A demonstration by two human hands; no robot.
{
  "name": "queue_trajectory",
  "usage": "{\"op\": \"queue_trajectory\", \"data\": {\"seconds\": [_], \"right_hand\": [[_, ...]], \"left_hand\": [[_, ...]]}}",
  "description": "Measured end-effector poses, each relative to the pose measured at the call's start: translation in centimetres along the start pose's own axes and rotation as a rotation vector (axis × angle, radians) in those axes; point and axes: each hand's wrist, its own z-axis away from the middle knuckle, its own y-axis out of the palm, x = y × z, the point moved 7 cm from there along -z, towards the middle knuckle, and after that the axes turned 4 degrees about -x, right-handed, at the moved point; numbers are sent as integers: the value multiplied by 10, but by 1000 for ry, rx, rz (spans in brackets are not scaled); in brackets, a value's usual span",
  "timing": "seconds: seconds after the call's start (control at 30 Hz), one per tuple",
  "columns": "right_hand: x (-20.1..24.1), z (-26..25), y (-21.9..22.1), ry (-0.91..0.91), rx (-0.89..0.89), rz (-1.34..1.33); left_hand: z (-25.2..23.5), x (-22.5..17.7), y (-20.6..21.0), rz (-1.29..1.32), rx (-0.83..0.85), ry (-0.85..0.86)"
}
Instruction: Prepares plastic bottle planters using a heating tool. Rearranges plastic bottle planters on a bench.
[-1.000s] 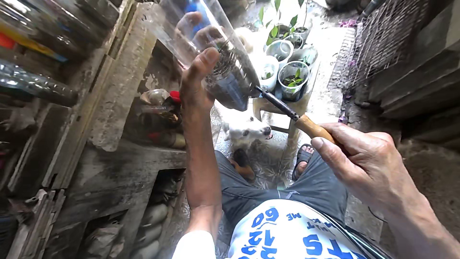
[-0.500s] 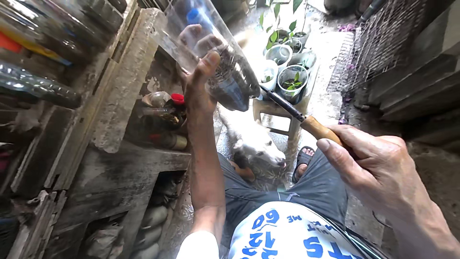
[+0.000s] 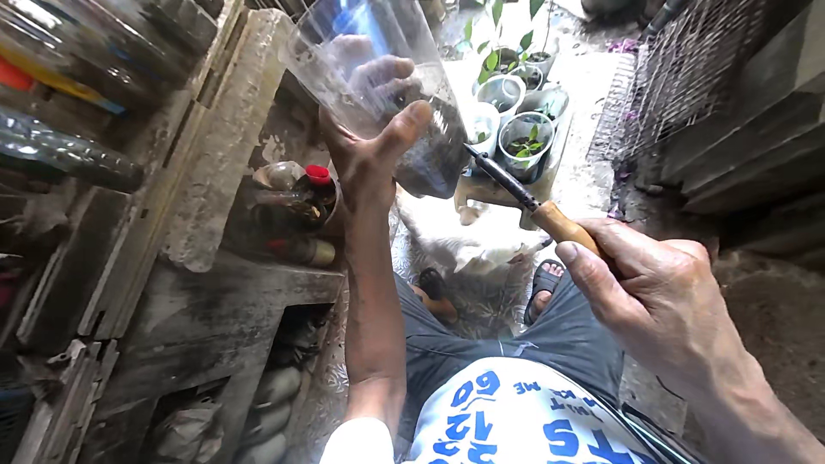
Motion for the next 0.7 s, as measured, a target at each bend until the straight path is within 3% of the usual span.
{"op": "queue_trajectory", "data": {"seconds": [0.3,0.53,0.7], "right_hand": [[-2,-1,7,12,-4,67],[-7,-7,12,38,23,77],[-7,-7,7,46,25,89]], "left_hand": [[12,6,2,-57,-81,-14],[17,10,6,-56,-45,-30],[18,10,1,-101,-192,-44]]}}
